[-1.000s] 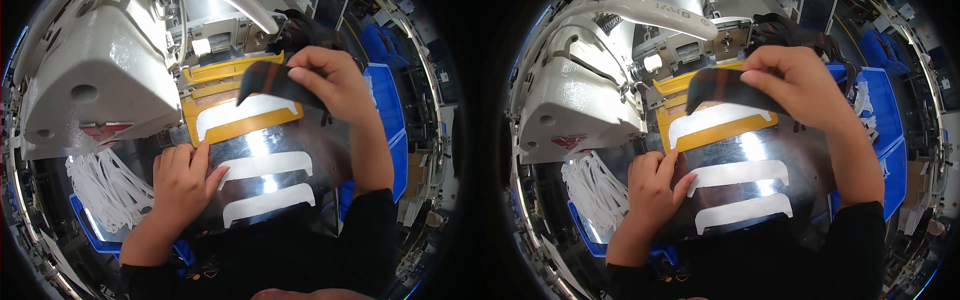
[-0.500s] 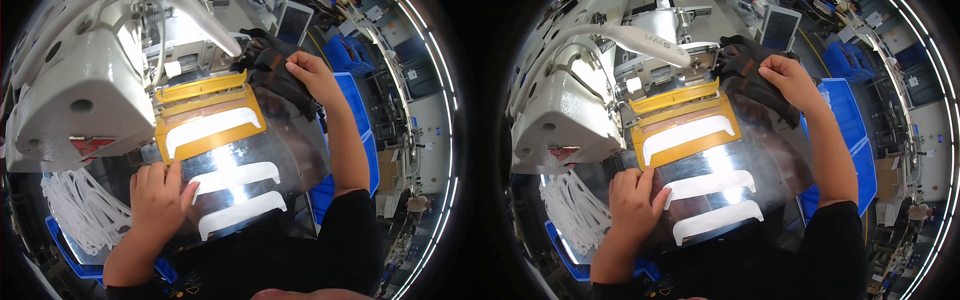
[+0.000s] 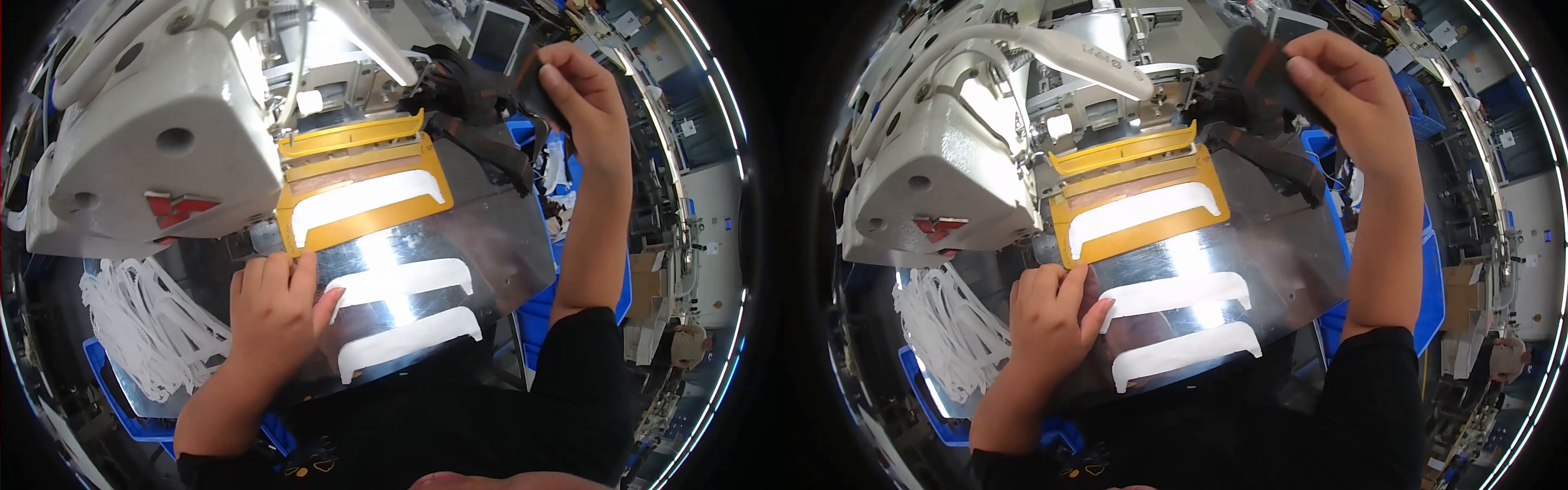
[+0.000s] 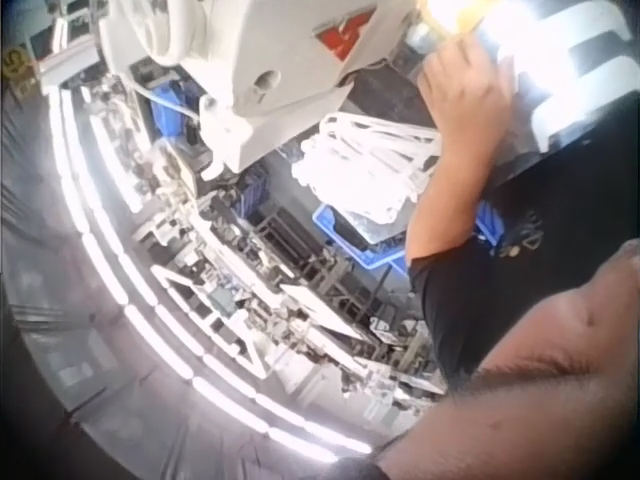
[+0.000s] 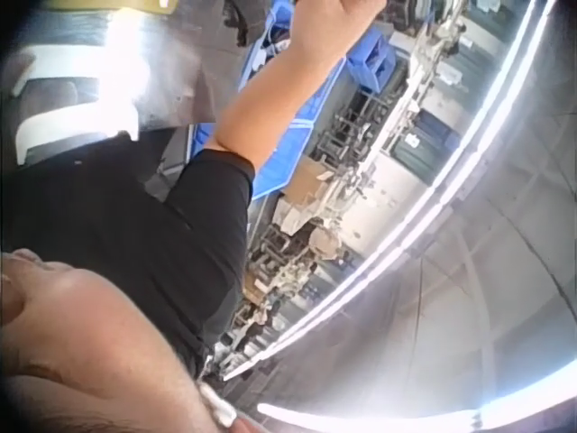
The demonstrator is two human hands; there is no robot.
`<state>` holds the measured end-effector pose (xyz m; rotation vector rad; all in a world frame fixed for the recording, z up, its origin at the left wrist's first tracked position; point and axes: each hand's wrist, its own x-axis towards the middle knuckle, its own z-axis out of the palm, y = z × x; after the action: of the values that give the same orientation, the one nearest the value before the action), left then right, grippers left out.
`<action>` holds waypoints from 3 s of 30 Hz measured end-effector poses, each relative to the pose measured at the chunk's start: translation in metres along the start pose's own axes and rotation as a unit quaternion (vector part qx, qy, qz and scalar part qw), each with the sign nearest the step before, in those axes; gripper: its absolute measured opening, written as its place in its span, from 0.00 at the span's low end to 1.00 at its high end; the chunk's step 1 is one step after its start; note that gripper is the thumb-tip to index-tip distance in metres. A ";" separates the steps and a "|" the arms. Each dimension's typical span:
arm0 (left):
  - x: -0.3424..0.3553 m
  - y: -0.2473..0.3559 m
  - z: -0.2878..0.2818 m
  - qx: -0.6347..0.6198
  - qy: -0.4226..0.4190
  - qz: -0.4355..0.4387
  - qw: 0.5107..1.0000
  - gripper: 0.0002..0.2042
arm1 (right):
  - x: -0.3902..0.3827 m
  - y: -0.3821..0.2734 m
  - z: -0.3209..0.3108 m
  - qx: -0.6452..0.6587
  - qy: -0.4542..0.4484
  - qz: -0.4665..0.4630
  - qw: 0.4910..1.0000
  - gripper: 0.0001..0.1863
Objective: The recorder is sewing white fabric lining onto black leather straps using an industrial sewing machine.
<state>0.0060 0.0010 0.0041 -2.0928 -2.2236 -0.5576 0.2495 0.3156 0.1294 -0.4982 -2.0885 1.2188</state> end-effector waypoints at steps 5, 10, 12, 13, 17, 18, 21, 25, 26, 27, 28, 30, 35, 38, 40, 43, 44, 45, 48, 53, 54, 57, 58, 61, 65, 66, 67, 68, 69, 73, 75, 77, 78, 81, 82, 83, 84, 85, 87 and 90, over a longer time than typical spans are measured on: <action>0.003 0.000 -0.001 -0.012 -0.006 0.023 1.000 0.23 | 0.008 0.017 0.111 -0.162 -0.235 0.027 0.958 0.08; 0.004 -0.001 -0.002 -0.008 -0.024 0.027 0.999 0.23 | 0.008 0.061 0.159 -0.195 -0.261 0.066 0.943 0.10; 0.004 -0.003 -0.001 -0.011 -0.020 0.027 0.999 0.24 | 0.008 0.064 0.163 -0.215 -0.251 0.077 0.941 0.10; 0.004 -0.004 -0.001 0.007 -0.017 0.029 0.999 0.26 | 0.009 0.062 0.163 -0.227 -0.256 0.092 0.935 0.10; 0.008 -0.009 0.003 0.027 -0.021 0.011 0.999 0.33 | 0.005 0.065 0.166 -0.219 -0.255 0.088 0.938 0.10; 0.008 -0.010 0.004 0.026 -0.023 0.013 0.999 0.33 | 0.006 0.065 0.167 -0.219 -0.253 0.090 0.938 0.10; 0.006 -0.011 0.006 0.030 -0.049 -0.023 0.998 0.36 | 0.010 0.063 0.167 -0.229 -0.270 0.084 0.932 0.10; 0.007 -0.010 0.005 0.029 -0.062 -0.027 0.997 0.36 | 0.010 0.064 0.168 -0.239 -0.280 0.097 0.925 0.11; 0.007 -0.011 0.005 0.022 -0.063 -0.029 0.997 0.36 | 0.010 0.065 0.168 -0.245 -0.280 0.098 0.923 0.11; 0.008 -0.011 0.005 0.013 -0.064 -0.029 0.997 0.36 | 0.010 0.064 0.168 -0.245 -0.278 0.100 0.923 0.11; 0.008 -0.011 0.005 0.013 -0.065 -0.027 0.997 0.36 | 0.011 0.063 0.168 -0.255 -0.280 0.093 0.921 0.11; 0.009 -0.012 0.006 -0.004 -0.050 -0.032 0.998 0.35 | 0.011 0.061 0.168 -0.264 -0.280 0.088 0.919 0.11; 0.011 -0.010 -0.001 0.016 -0.067 -0.023 0.997 0.33 | 0.008 0.062 0.170 -0.313 -0.269 0.090 0.906 0.17; 0.018 -0.013 -0.003 0.011 -0.062 -0.005 0.998 0.29 | 0.011 0.055 0.166 -0.379 -0.282 0.125 0.872 0.20; 0.023 -0.016 -0.004 0.007 -0.051 0.015 0.999 0.26 | 0.013 0.051 0.158 -0.384 -0.280 0.135 0.870 0.20; 0.027 -0.021 -0.004 -0.009 -0.092 0.017 0.996 0.20 | 0.008 0.052 0.141 -0.394 -0.271 0.144 0.866 0.21; 0.028 -0.021 -0.004 -0.020 -0.108 0.001 0.994 0.19 | 0.006 0.054 0.135 -0.397 -0.268 0.141 0.867 0.20; 0.028 -0.020 -0.004 -0.031 -0.122 -0.015 0.992 0.17 | 0.004 0.056 0.128 -0.402 -0.263 0.144 0.865 0.20; 0.027 -0.018 -0.007 0.000 -0.112 -0.010 0.994 0.16 | -0.004 0.058 0.110 -0.394 -0.239 0.187 0.867 0.20; 0.026 -0.012 -0.007 0.000 -0.123 -0.027 0.992 0.15 | -0.023 0.064 0.091 -0.343 -0.196 0.235 0.888 0.20; 0.027 -0.012 -0.009 0.000 -0.120 -0.021 0.993 0.15 | -0.024 0.066 0.090 -0.346 -0.191 0.236 0.888 0.20; 0.028 -0.009 -0.013 0.020 -0.138 -0.023 0.990 0.17 | -0.025 0.069 0.094 -0.354 -0.181 0.222 0.890 0.21; 0.028 -0.010 -0.012 0.021 -0.139 -0.018 0.990 0.17 | -0.026 0.070 0.094 -0.353 -0.176 0.225 0.891 0.21; 0.026 -0.010 -0.008 0.049 -0.114 -0.004 0.992 0.17 | -0.028 0.072 0.093 -0.353 -0.180 0.217 0.892 0.22; 0.028 -0.006 -0.010 0.056 -0.121 -0.006 0.991 0.19 | -0.029 0.066 0.083 -0.364 -0.196 0.246 0.877 0.23; 0.028 -0.006 -0.012 0.058 -0.130 -0.011 0.990 0.19 | -0.028 0.063 0.080 -0.371 -0.209 0.265 0.865 0.23; 0.028 -0.006 -0.013 0.061 -0.138 -0.016 0.988 0.19 | -0.027 0.058 0.077 -0.369 -0.208 0.267 0.866 0.23; 0.029 -0.006 -0.013 0.061 -0.140 -0.014 0.988 0.19 | -0.027 0.053 0.074 -0.388 -0.217 0.299 0.844 0.22; 0.028 -0.007 -0.013 0.066 -0.141 -0.014 0.988 0.19 | -0.027 0.048 0.073 -0.406 -0.228 0.329 0.822 0.21; 0.027 -0.008 -0.014 0.080 -0.147 -0.008 0.986 0.20 | -0.039 0.037 0.070 -0.422 -0.257 0.306 0.814 0.14; 0.027 -0.009 -0.014 0.083 -0.151 -0.005 0.985 0.20 | -0.054 0.043 0.061 -0.416 -0.245 0.064 0.873 0.14; 0.028 -0.008 -0.014 0.085 -0.156 0.000 0.984 0.20 | -0.059 0.050 0.054 -0.407 -0.263 0.020 0.874 0.16; 0.028 -0.008 -0.013 0.087 -0.148 0.001 0.985 0.20 | -0.060 0.052 0.052 -0.399 -0.281 -0.025 0.873 0.18; 0.030 -0.007 -0.014 0.084 -0.144 -0.001 0.986 0.20 | -0.066 0.050 0.050 -0.417 -0.299 -0.010 0.858 0.18; 0.030 -0.007 -0.015 0.081 -0.147 -0.006 0.986 0.20 | -0.068 0.047 0.049 -0.417 -0.299 -0.008 0.858 0.18; 0.030 -0.007 -0.014 0.079 -0.147 -0.004 0.986 0.20 | -0.070 0.043 0.048 -0.420 -0.304 0.014 0.855 0.17; 0.029 -0.007 -0.015 0.084 -0.147 -0.007 0.985 0.20 | -0.071 0.042 0.049 -0.421 -0.310 0.031 0.852 0.17; 0.028 -0.007 -0.015 0.089 -0.147 -0.009 0.985 0.20 | -0.072 0.042 0.050 -0.419 -0.310 0.029 0.853 0.17; 0.027 -0.005 -0.016 0.090 -0.146 -0.012 0.985 0.20 | -0.073 0.042 0.052 -0.425 -0.315 0.038 0.848 0.16; 0.028 -0.005 -0.017 0.090 -0.143 -0.008 0.986 0.20 | -0.073 0.043 0.050 -0.429 -0.313 0.024 0.847 0.16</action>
<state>-0.0053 0.0232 0.0263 -2.1788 -2.3307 -0.0505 0.2653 0.2611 0.0495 -0.5784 -3.1926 0.3925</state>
